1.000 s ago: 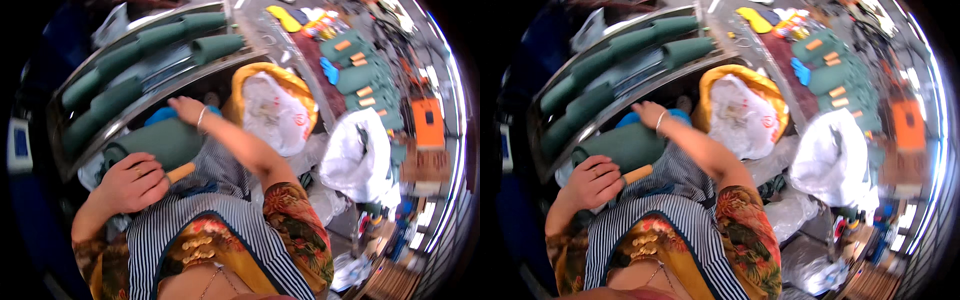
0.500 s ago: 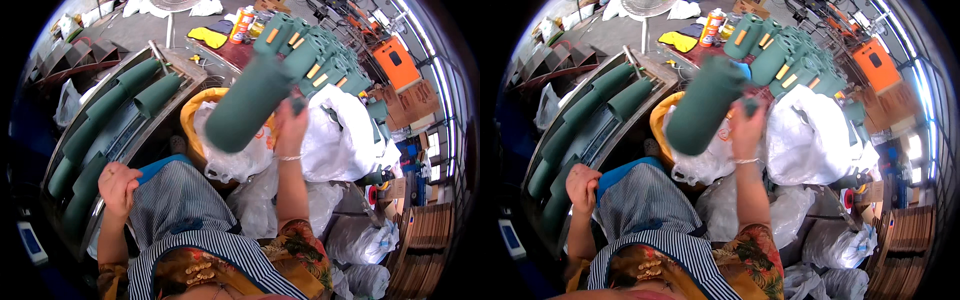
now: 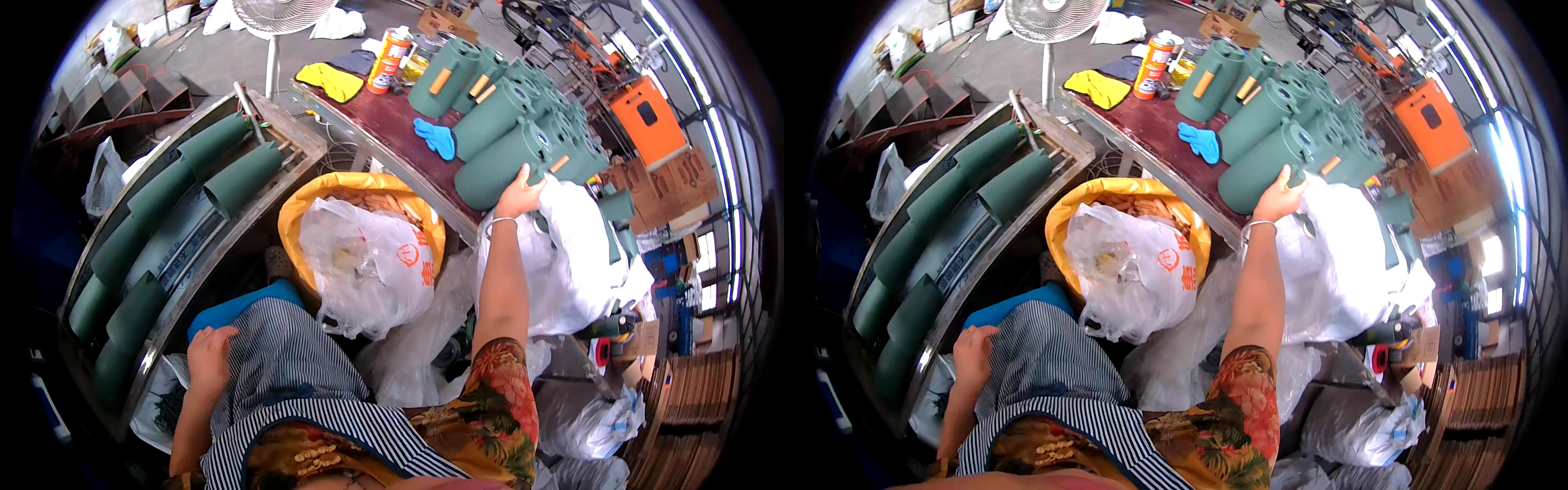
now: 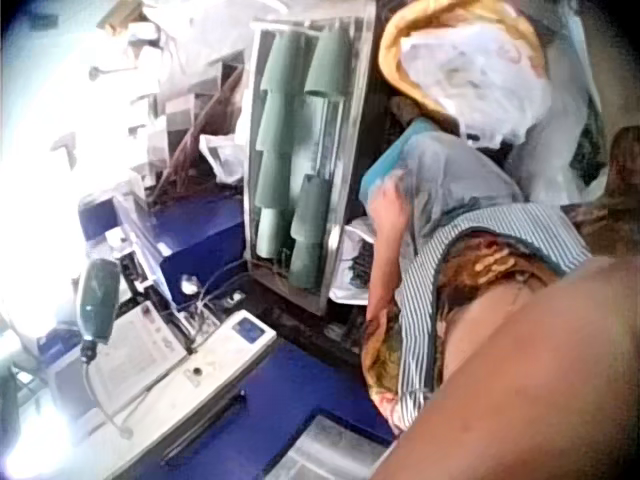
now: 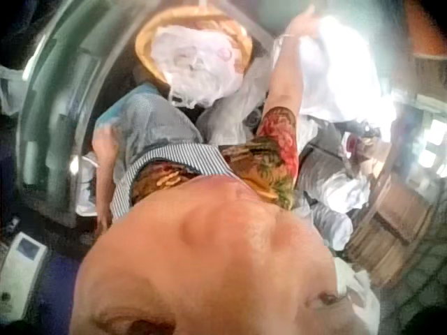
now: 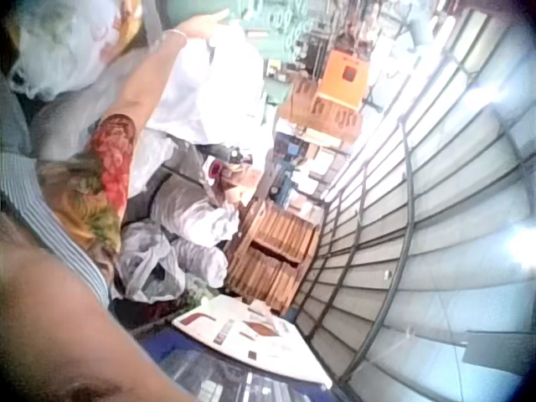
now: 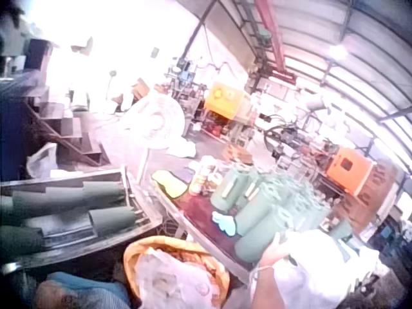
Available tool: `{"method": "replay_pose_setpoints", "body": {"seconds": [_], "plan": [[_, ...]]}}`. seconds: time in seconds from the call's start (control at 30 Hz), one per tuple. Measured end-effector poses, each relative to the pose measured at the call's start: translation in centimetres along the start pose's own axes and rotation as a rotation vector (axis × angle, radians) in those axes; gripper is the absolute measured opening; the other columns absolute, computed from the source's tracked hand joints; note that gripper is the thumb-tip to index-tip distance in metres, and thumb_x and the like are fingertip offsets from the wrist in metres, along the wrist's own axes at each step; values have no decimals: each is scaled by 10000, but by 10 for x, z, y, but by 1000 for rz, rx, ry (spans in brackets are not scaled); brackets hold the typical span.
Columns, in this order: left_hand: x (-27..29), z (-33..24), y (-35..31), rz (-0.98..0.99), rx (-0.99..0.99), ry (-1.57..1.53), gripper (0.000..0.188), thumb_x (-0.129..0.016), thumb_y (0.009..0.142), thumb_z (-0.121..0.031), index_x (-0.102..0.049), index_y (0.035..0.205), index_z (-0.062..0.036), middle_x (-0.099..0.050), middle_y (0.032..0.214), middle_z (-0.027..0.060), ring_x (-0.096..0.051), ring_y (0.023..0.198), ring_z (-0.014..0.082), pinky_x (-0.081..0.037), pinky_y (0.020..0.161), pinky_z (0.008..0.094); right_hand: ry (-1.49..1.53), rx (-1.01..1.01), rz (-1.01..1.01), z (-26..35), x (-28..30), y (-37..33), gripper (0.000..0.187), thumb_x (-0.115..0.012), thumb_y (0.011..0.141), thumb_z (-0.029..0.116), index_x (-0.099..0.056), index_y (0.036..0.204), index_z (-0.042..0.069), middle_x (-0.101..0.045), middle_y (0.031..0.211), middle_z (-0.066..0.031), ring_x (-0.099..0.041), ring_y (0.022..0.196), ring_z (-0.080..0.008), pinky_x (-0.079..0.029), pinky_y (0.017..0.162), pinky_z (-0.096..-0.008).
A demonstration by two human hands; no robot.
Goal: The person assembles green cylindrical components by inserting a wooden handle into a side opening and a white circular ring into the base before placing them on a metal rack.
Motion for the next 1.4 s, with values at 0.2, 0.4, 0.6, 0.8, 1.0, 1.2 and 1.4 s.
{"method": "replay_pose_setpoints", "body": {"seconds": [0.2, 0.4, 0.6, 0.8, 1.0, 1.2, 1.4], "plan": [[2, 46, -54, -55, 200, 130, 337, -512, 827, -25, -616, 1140, -98, -550, 1257, 129, -555, 1143, 332, -480, 940, 400, -519, 491, 55, 35, -81, 3, 445, -562, 945, 336, -553, 1173, -45, -611, 1072, -246, -587, 977, -416, -449, 869, -468], [37, 148, -217, -431, 821, 94, 342, -524, 845, -8, -540, 1178, -85, -512, 1251, 133, -511, 1158, 355, -450, 945, 404, -366, 833, 57, 44, -75, -20, 398, -574, 935, 316, -574, 1153, -17, -614, 1075, -213, -591, 963, -383, -460, 854, -457], [-25, 145, -591, -722, 1840, 394, 301, -515, 839, -77, -588, 1130, -109, -554, 1199, 171, -552, 1090, 379, -455, 920, 436, -203, 871, 0, 87, -46, -55, 352, -586, 925, 295, -595, 1134, 11, -617, 1079, -180, -594, 949, -351, -470, 839, -446], [-111, 74, -760, -390, 2429, 30, 384, -555, 845, -191, -564, 1211, -78, -520, 1297, 172, -516, 1170, 378, -427, 973, 444, -198, 895, 43, 111, -61, -87, 308, -598, 915, 274, -615, 1114, 39, -621, 1082, -146, -598, 935, -318, -481, 823, -434], [-95, 128, -686, -332, 2261, 93, 486, -610, 833, -256, -537, 1263, -42, -490, 1340, 192, -465, 1246, 385, -388, 1045, 430, -164, 887, 152, 89, -152, -85, 267, -609, 905, 253, -636, 1094, 66, -624, 1085, -113, -601, 920, -285, -492, 808, -423], [11, 231, -624, -43, 1946, 684, 540, -567, 858, -313, -475, 1326, -59, -390, 1439, 179, -333, 1360, 356, -309, 1106, 445, 130, 1175, 468, 150, -146, -141, 327, -527, 975, 264, -616, 1167, 15, -565, 1241, -142, -559, 1104, -309, -497, 880, -398], [48, 262, -683, 104, 1984, 700, 655, -577, 858, -489, -450, 1347, -72, -445, 1401, 178, -398, 1323, 352, -363, 1065, 473, 109, 1180, 708, 168, -149, -157, 298, -519, 979, 223, -620, 1172, 20, -510, 1321, -134, -541, 1151, -272, -502, 887, -386]]}}
Point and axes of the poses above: each hand's wrist, its own y-axis towards the middle knuckle, its own x-axis out of the back of the hand, z = x × y, the point moved 10 cm from there along y, towards the middle knuckle
